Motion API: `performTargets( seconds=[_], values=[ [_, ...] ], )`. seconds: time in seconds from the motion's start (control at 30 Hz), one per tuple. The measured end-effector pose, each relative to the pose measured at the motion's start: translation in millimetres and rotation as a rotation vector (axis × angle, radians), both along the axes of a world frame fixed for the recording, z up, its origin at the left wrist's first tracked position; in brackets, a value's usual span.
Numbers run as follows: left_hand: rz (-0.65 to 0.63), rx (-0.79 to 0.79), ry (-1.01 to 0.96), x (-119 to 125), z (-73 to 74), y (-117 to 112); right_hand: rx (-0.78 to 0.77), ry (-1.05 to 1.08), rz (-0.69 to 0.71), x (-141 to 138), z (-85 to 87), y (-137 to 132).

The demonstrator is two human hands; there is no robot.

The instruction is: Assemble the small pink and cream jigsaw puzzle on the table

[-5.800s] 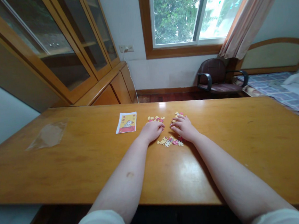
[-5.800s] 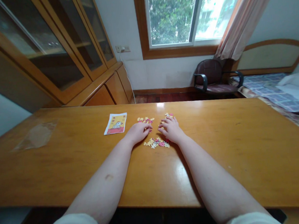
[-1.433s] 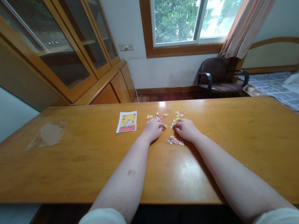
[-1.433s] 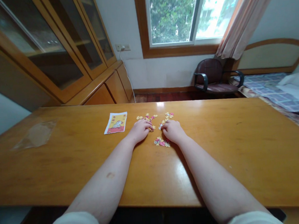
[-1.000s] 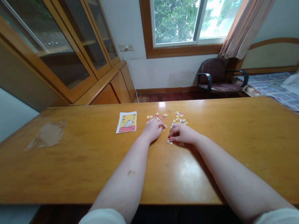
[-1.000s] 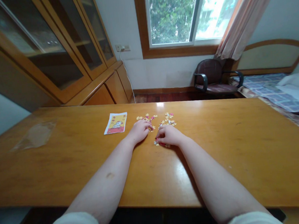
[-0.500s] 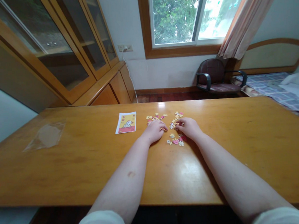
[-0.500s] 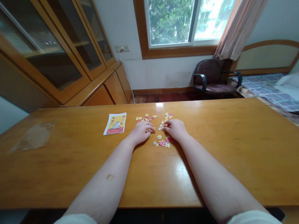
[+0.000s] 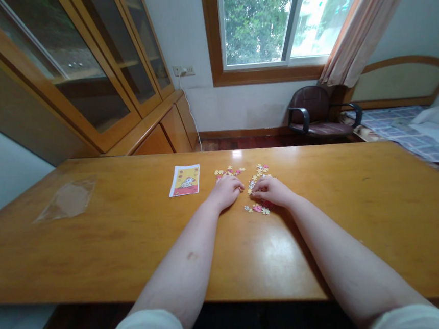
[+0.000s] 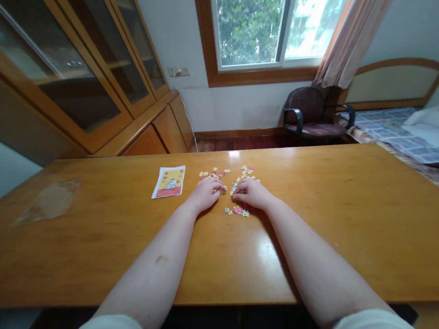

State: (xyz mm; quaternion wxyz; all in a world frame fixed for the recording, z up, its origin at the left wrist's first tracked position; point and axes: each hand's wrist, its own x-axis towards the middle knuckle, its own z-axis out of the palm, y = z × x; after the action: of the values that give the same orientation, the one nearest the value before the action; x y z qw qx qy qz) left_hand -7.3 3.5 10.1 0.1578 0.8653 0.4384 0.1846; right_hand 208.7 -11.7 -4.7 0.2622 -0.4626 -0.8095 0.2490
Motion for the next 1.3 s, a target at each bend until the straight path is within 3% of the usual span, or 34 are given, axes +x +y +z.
performTargets(
  seconds=[0.1,0.2,0.37,0.43,0.57,0.73,0.83,0.97,1.1,1.3],
  values=[
    [0.001,-0.011,-0.002,0,-0.2,0,0.015,0.018,-0.269,6,-5.0,6],
    [0.003,-0.018,-0.005,0,0.0,1,0.007,-0.123,-0.488,13,-8.0,10],
    [0.0,-0.016,-0.005,-1,-0.2,1,0.073,-0.283,-0.64,15,-2.8,7],
    [-0.007,-0.019,-0.001,-1,-1.4,1,0.105,-0.265,-0.564,11,0.2,4],
    [-0.026,-0.017,0.034,0,-4.6,-2,0.147,-0.247,-0.283,2,1.9,-1],
    [-0.033,-0.025,0.106,2,-6.3,-6,0.155,-0.224,-0.181,-2,0.8,-3],
    [-0.006,-0.001,0.116,2,-6.9,-4,0.065,-0.154,-0.071,-2,2.1,-4],
    [0.131,0.044,0.117,-1,-7.1,2,-0.102,-0.054,0.114,0,6.0,-6],
    [0.208,0.05,0.102,-3,-5.0,3,-0.135,-0.071,0.157,2,10.3,-9],
    [0.192,0.048,0.075,-2,-2.4,1,-0.127,-0.067,0.198,3,9.3,-7]
  ],
)
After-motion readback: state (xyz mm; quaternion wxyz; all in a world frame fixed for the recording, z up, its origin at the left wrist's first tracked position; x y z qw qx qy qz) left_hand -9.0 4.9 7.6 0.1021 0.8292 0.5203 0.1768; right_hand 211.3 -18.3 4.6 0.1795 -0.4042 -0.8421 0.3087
